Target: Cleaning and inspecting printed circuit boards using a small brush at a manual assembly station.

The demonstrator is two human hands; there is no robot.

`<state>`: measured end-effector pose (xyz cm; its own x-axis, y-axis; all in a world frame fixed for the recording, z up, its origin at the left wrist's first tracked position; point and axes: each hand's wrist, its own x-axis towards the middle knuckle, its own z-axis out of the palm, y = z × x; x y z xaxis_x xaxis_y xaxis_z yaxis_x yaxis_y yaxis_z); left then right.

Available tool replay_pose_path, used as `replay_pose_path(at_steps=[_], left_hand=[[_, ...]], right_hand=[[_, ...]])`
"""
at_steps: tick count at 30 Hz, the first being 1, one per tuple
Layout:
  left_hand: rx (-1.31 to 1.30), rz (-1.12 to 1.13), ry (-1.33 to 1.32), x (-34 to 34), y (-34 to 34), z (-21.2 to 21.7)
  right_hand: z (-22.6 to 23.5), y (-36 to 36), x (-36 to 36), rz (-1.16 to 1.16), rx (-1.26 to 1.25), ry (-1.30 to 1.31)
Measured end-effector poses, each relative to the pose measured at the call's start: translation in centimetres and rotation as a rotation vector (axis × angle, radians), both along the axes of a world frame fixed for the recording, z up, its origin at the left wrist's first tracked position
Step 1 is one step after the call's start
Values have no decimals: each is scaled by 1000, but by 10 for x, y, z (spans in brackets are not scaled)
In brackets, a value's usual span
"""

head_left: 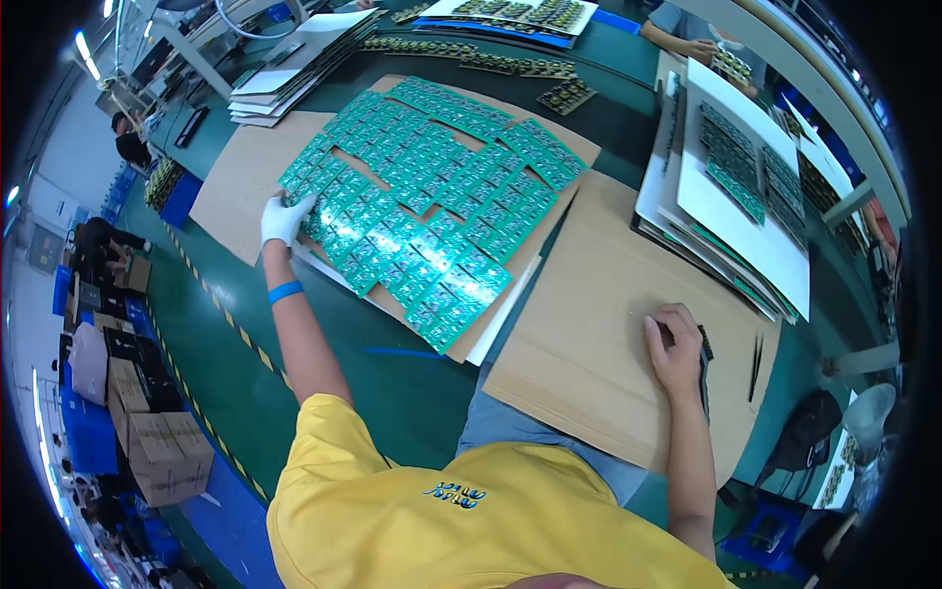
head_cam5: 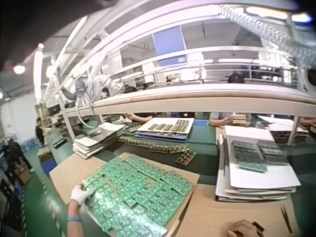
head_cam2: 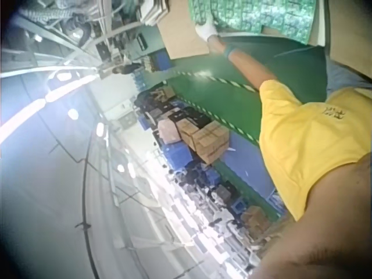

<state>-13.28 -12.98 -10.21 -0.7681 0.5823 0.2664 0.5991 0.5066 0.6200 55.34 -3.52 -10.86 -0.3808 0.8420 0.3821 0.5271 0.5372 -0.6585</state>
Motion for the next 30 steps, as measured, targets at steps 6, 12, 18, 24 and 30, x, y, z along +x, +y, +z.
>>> replay_pose_path(at_steps=[6, 12, 18, 24, 30], left_hand=[[-266, -142, 120, 5, 29, 21], [-198, -235, -188, -69, 20, 15], [219, -313, -627, -53, 28, 14], [543, -298, -632, -25, -12, 43], [553, -521, -730, 160, -37, 83]], right_hand=[[-5, 0, 13, -23, -60, 35], [-4, 2, 15, 47, -102, 107], [16, -9, 37, 32, 132, -47], [31, -60, 74, -353, 288, -230], [-6, -79, 97, -598, 64, -306]])
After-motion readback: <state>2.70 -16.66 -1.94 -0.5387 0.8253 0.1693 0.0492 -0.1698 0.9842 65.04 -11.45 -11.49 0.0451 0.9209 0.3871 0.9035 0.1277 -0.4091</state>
